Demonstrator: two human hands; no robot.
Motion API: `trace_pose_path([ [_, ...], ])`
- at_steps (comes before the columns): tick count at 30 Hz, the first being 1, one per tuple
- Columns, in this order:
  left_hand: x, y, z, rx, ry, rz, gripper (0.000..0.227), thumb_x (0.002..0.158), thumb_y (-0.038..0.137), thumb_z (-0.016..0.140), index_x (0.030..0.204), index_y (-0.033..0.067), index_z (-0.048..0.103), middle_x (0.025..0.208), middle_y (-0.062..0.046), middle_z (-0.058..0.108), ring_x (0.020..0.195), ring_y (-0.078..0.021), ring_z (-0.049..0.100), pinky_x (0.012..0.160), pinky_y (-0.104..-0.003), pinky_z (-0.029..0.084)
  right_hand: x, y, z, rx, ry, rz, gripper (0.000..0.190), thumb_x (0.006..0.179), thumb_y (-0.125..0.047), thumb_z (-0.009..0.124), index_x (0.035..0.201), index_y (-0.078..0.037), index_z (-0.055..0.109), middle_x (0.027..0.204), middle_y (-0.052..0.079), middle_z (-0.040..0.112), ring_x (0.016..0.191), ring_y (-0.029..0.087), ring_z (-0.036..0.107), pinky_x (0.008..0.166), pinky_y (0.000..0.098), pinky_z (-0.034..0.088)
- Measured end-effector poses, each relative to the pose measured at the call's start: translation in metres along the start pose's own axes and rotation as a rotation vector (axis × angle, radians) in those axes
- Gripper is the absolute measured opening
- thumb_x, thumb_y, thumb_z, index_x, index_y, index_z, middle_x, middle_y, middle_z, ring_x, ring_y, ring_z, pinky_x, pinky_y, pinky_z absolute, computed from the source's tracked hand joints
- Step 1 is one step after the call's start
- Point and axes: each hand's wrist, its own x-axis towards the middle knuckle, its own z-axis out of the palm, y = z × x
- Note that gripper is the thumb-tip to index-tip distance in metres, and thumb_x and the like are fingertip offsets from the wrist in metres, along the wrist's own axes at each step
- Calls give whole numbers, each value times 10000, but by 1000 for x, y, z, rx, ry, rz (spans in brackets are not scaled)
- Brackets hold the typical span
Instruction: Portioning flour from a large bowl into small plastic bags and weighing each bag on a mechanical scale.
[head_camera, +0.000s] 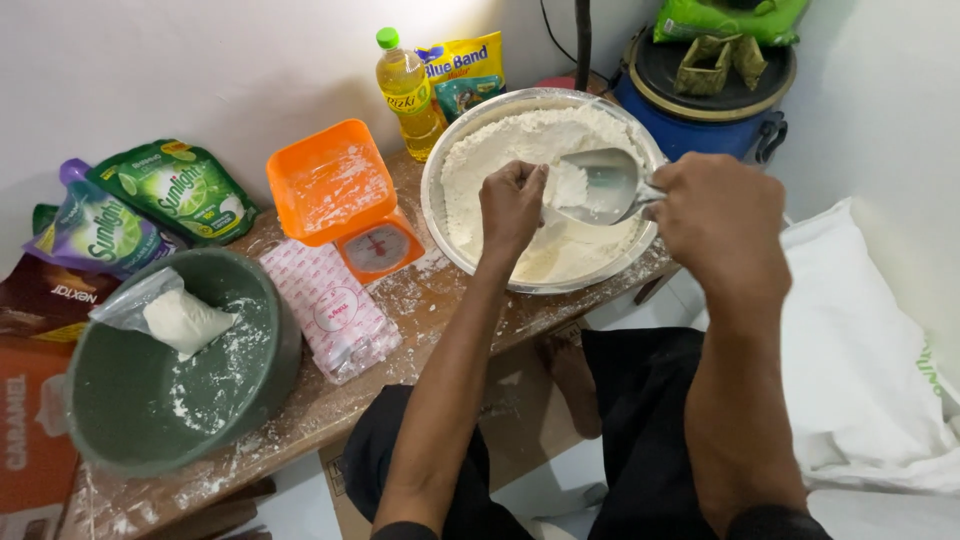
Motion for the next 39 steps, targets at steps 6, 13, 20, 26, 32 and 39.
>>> trace_pose_path([
  [6, -1, -1, 0, -3, 12, 7, 234, 956, 137, 657, 876, -63, 748, 569, -63, 627, 360, -111, 512, 368, -254, 457, -1, -3, 22, -117, 319, -183, 128, 836, -138, 687, 880, -191, 796, 810, 47, 712, 624, 299, 648, 562, 426, 460],
  [13, 1, -5, 4, 1, 16, 18, 242, 962, 126, 636, 991, -74, 770, 621, -68, 670, 365, -98, 515, 358, -242, 453, -4, -7, 24, -267, 414, -193, 174, 900, -124, 698, 893, -270, 792, 825, -30, 680, 695, 171, 592, 644, 342, 425],
  [20, 5, -22, 6, -22, 34, 42, 217, 943, 143, 616, 1003, -4, 764, 464, -66, 616, 396, -172, 647, 483, -283, 530, -7, 0, 26, -159, 448, -208, 16, 993, -145, 776, 990, -159, 769, 817, 10, 641, 732, 183, 599, 776, 364, 401],
  [26, 5, -19, 5, -30, 37, 59, 221, 947, 143, 616, 1015, -10, 761, 441, -65, 597, 384, -178, 634, 484, -287, 515, -15, 10, 21, -36, 519, -280, 119, 995, -86, 811, 1101, -87, 756, 923, 70, 664, 872, 225, 675, 927, 383, 441],
  [32, 1, -13, 3, -44, 34, 52, 215, 941, 127, 617, 1009, -20, 757, 450, -70, 606, 381, -161, 626, 476, -266, 511, -4, 9, 32, -250, 542, -252, 102, 954, -111, 803, 977, -195, 751, 859, -24, 633, 777, 157, 620, 821, 348, 413],
  [39, 2, -14, 3, -59, 37, 48, 218, 939, 114, 625, 1023, -44, 749, 485, -81, 632, 385, -152, 630, 455, -253, 508, 2, 3, 36, -229, 480, -271, 148, 899, -98, 819, 934, -240, 796, 817, -38, 656, 736, 166, 568, 695, 359, 338],
])
